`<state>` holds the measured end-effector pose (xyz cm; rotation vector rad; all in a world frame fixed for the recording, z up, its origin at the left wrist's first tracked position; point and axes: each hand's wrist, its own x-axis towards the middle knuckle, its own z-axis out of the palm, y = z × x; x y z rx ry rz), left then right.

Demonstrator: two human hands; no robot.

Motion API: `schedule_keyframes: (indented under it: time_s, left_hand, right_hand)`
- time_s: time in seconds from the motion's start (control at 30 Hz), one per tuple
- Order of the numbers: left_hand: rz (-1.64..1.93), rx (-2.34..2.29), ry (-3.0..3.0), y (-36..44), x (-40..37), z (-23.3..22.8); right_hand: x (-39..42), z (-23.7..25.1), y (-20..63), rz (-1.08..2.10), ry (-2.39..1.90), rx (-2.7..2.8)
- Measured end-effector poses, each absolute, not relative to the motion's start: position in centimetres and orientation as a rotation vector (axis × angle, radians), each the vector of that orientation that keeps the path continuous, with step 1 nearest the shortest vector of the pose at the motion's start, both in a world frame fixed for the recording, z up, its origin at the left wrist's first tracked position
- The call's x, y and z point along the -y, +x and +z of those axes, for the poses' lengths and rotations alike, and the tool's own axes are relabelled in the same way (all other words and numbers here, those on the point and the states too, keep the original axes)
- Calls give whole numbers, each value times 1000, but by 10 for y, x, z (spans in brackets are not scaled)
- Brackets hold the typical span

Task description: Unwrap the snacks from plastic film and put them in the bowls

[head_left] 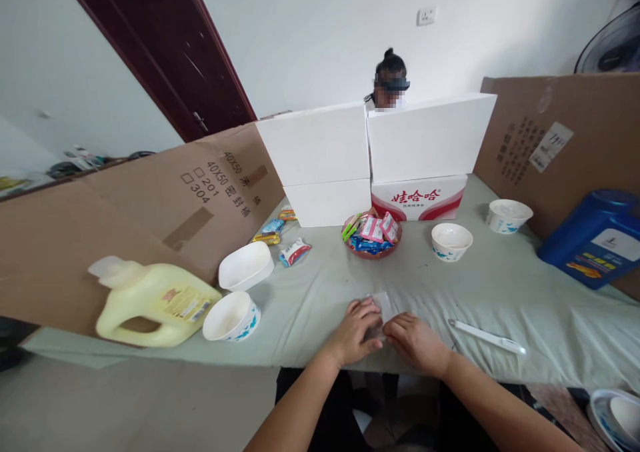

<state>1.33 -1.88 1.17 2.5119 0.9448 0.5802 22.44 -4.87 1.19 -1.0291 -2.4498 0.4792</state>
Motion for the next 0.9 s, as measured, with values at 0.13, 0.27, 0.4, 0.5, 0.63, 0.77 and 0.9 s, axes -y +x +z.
schedule_keyframes:
  time_s: [0.13, 0.27, 0.4, 0.5, 0.63, 0.77, 0.9]
  left_hand:
    - [620, -1043, 2400, 17, 15, 3]
    - [800, -1217, 2293, 26, 4, -11]
    - [922, -1331, 2197, 30, -1, -23]
    - [971, -1403, 2155, 32, -2, -28]
    - [999, -1413, 2154, 32, -1, -29]
    - [1021, -1409, 2150, 32, 0, -32]
    - [1168, -1470, 2007, 29, 1, -38]
  right_hand:
    - [33, 12, 222, 663, -1256, 2292]
    - [7, 4, 216, 722, -1493, 2116]
    - [-12, -2, 212, 710, -1591, 2066]
    - [-20, -4, 208, 688, -1671, 2045]
    - [-26, -2, 198, 664, -1692, 2057]
    - [-32, -2, 192, 621, -1629, 2085]
    - [-28, -1, 192, 610, -1525, 2085]
